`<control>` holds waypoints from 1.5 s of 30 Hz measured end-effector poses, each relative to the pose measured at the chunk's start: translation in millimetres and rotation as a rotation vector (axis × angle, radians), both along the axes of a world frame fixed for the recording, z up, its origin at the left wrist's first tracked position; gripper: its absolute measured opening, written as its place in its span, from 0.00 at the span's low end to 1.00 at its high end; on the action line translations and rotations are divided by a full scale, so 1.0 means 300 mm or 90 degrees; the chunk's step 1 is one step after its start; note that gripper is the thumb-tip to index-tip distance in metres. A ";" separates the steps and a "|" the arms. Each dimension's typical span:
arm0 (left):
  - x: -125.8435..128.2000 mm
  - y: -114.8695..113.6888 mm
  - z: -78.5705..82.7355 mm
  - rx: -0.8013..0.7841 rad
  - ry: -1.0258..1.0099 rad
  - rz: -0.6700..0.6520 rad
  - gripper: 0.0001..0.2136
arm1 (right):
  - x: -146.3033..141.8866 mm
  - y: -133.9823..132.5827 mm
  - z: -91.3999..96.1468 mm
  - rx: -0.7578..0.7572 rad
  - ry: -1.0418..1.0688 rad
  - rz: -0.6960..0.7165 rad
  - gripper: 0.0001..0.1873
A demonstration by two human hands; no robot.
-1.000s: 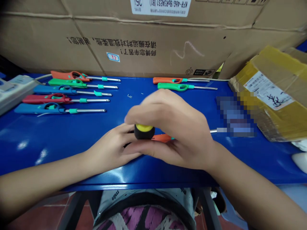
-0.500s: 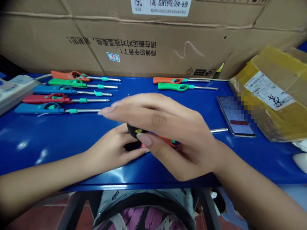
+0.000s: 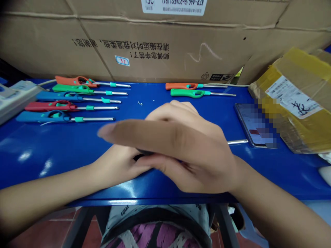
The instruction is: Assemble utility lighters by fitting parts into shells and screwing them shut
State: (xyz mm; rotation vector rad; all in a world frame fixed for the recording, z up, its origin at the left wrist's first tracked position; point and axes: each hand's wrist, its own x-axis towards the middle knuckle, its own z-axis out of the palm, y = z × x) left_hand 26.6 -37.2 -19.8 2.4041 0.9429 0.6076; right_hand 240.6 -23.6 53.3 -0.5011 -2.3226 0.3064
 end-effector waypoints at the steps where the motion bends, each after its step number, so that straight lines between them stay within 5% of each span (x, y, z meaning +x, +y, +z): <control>1: 0.000 0.000 0.001 -0.012 0.007 -0.003 0.12 | 0.001 -0.003 0.000 0.041 -0.001 -0.033 0.12; 4: 0.000 0.000 0.001 -0.014 0.015 -0.002 0.13 | 0.008 -0.008 -0.012 0.106 0.021 -0.069 0.12; 9: -0.001 -0.002 -0.003 0.029 -0.021 0.010 0.10 | 0.019 -0.008 -0.023 -0.001 0.044 -0.012 0.24; 17: -0.001 0.002 -0.003 0.000 0.008 -0.006 0.13 | -0.001 -0.013 0.000 0.014 -0.004 -0.068 0.10; 24: -0.001 -0.003 -0.012 0.060 -0.019 0.013 0.10 | 0.006 -0.018 -0.035 -0.088 0.076 -0.025 0.22; 31: 0.004 0.000 -0.007 0.033 0.001 0.012 0.07 | -0.002 -0.026 -0.014 -0.022 0.019 -0.030 0.09; 45: 0.007 0.001 0.004 -0.038 -0.012 0.007 0.10 | -0.004 -0.030 -0.010 0.039 -0.010 -0.096 0.09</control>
